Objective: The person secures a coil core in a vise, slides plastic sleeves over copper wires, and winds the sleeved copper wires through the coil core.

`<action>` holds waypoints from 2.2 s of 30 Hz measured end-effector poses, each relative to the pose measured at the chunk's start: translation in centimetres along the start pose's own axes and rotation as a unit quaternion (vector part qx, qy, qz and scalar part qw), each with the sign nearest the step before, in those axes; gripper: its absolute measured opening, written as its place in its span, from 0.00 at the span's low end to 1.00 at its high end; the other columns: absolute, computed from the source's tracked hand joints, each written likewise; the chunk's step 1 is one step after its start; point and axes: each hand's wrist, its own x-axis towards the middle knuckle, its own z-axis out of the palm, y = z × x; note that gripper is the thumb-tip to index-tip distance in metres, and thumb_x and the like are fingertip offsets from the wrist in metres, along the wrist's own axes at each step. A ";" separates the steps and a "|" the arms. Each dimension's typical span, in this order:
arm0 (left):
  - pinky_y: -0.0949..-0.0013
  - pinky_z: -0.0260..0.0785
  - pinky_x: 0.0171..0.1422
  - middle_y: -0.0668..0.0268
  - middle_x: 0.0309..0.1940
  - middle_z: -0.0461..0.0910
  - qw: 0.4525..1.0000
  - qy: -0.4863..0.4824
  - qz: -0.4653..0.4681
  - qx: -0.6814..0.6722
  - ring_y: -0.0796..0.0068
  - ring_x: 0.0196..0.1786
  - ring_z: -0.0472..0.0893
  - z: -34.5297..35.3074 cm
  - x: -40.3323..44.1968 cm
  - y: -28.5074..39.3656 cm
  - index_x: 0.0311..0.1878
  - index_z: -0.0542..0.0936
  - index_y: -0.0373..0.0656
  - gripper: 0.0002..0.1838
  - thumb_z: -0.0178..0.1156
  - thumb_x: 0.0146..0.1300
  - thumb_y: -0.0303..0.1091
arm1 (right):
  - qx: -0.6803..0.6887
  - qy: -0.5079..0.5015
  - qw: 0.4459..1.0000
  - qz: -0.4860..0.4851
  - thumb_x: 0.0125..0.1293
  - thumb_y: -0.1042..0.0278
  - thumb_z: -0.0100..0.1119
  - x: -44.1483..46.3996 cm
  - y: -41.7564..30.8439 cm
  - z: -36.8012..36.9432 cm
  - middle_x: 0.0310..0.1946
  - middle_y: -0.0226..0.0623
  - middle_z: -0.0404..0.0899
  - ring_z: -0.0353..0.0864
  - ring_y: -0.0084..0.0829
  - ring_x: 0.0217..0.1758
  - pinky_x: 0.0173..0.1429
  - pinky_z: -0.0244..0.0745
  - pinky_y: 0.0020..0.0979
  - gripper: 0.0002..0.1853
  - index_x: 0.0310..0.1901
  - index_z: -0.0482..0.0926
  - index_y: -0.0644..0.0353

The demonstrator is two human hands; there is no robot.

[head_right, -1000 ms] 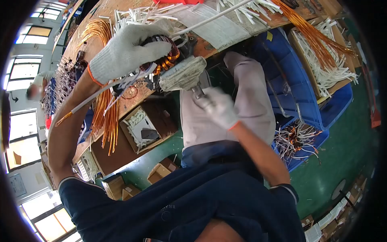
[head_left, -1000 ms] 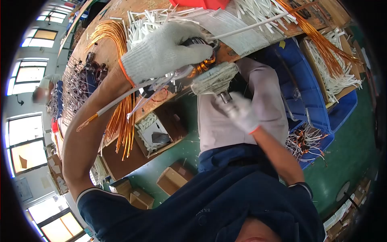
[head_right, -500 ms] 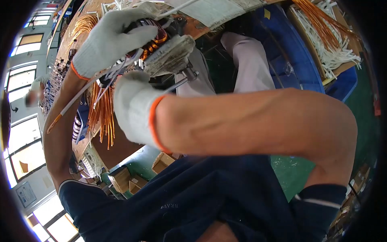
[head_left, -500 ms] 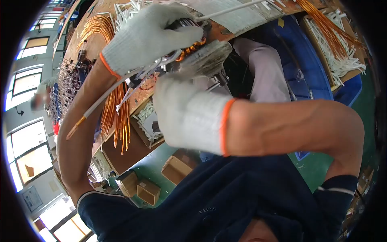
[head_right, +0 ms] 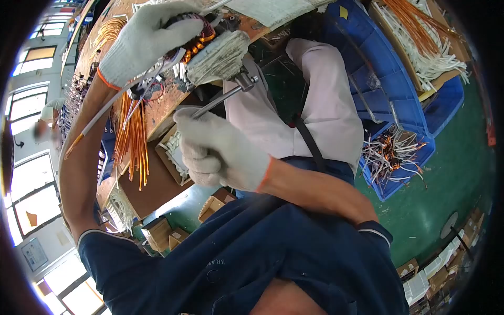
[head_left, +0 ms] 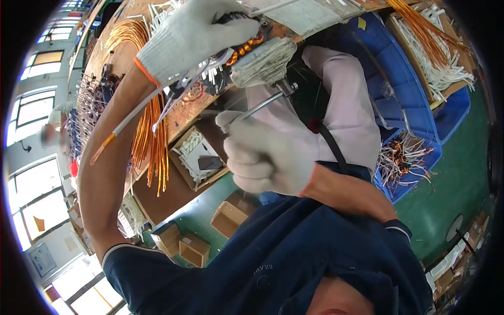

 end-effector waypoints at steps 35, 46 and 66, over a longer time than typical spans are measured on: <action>0.53 0.76 0.54 0.61 0.45 0.85 0.879 0.276 0.324 0.215 0.58 0.47 0.86 17.0 -4.1 0.5 0.47 0.89 0.47 0.20 0.66 0.57 0.49 | -0.195 -0.254 0.936 -0.143 0.67 0.63 0.62 11.5 7.5 -11.4 0.41 0.54 0.88 0.87 0.58 0.46 0.50 0.81 0.52 0.14 0.49 0.86 0.61; 0.47 0.75 0.50 0.52 0.47 0.84 0.921 0.364 -0.072 0.118 0.47 0.50 0.83 12.9 -10.1 -11.6 0.64 0.82 0.42 0.24 0.67 0.63 0.26 | -0.103 0.007 0.995 0.014 0.61 0.74 0.64 3.0 9.2 -2.3 0.39 0.46 0.84 0.84 0.52 0.39 0.46 0.81 0.48 0.18 0.54 0.78 0.64; 0.59 0.77 0.56 0.48 0.48 0.85 0.979 0.194 0.035 0.052 0.55 0.52 0.85 14.3 3.8 -9.3 0.64 0.86 0.46 0.26 0.62 0.64 0.16 | -0.225 -0.032 0.844 0.486 0.72 0.55 0.60 -12.9 43.7 -17.5 0.53 0.55 0.88 0.85 0.60 0.59 0.64 0.79 0.54 0.20 0.58 0.86 0.56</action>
